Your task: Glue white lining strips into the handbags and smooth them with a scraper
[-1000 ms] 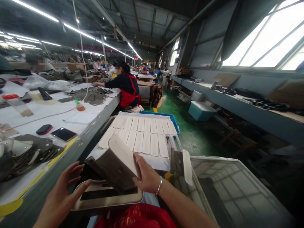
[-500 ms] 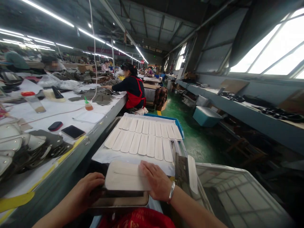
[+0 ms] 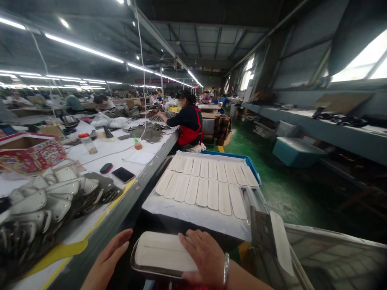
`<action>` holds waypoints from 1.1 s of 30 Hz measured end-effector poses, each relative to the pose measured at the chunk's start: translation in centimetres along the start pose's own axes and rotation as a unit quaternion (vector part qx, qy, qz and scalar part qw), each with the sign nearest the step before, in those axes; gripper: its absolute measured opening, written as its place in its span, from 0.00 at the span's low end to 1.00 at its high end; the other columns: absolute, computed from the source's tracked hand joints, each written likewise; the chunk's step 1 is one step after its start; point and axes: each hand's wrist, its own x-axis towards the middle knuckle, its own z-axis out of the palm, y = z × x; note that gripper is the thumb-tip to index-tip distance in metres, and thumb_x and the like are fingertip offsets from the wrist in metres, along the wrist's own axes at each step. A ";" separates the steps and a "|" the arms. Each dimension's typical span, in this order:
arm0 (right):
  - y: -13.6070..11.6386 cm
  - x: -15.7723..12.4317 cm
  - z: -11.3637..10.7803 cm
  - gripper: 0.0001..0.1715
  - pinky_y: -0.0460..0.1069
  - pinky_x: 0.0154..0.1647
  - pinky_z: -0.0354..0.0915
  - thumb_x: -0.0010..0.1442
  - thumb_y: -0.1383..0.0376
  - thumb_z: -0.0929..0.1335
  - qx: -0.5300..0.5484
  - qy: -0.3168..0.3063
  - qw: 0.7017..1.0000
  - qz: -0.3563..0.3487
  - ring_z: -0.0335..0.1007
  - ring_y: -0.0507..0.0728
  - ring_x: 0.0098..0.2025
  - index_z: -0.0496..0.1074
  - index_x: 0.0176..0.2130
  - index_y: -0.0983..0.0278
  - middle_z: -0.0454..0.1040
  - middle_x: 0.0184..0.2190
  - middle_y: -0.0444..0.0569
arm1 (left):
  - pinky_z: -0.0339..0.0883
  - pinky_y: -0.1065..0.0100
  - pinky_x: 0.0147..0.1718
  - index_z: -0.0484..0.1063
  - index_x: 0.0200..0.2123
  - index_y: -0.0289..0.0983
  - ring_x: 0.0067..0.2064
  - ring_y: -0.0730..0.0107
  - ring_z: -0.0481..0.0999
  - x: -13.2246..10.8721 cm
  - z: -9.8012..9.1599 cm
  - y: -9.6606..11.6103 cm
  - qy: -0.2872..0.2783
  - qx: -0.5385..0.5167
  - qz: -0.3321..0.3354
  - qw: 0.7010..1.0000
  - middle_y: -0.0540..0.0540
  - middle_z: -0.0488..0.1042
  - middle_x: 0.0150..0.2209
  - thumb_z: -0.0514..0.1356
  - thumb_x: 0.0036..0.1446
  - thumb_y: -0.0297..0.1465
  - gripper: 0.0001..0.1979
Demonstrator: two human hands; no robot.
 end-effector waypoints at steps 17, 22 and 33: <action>-1.1 1.5 -0.2 0.55 0.61 0.38 0.62 0.44 0.37 0.62 -0.037 -0.090 0.995 -0.007 0.61 0.67 0.41 0.50 0.60 0.65 0.59 0.49 0.64 | 0.71 0.63 0.36 0.63 0.48 0.40 0.53 0.54 0.64 -0.6 1.5 -1.6 -0.072 -0.078 -0.208 0.972 0.44 0.63 0.54 0.56 0.45 0.54 0.32; -0.9 2.3 -0.9 0.56 0.61 0.38 0.63 0.42 0.36 0.62 -0.036 -0.115 0.993 0.001 0.61 0.67 0.41 0.52 0.59 0.66 0.61 0.48 0.63 | 0.69 0.70 0.29 0.69 0.45 0.38 0.40 0.61 0.71 0.9 2.0 -1.1 -0.117 -0.042 -0.188 0.974 0.47 0.72 0.37 0.58 0.46 0.52 0.28; 2.0 2.1 -2.6 0.53 0.53 0.44 0.62 0.40 0.37 0.65 0.118 -0.083 0.989 0.023 0.64 0.60 0.40 0.56 0.57 0.62 0.66 0.42 0.52 | 0.71 0.60 0.42 0.65 0.50 0.45 0.59 0.50 0.57 -1.8 3.0 -5.0 -0.053 -0.223 -0.262 0.937 0.49 0.60 0.59 0.65 0.37 0.51 0.35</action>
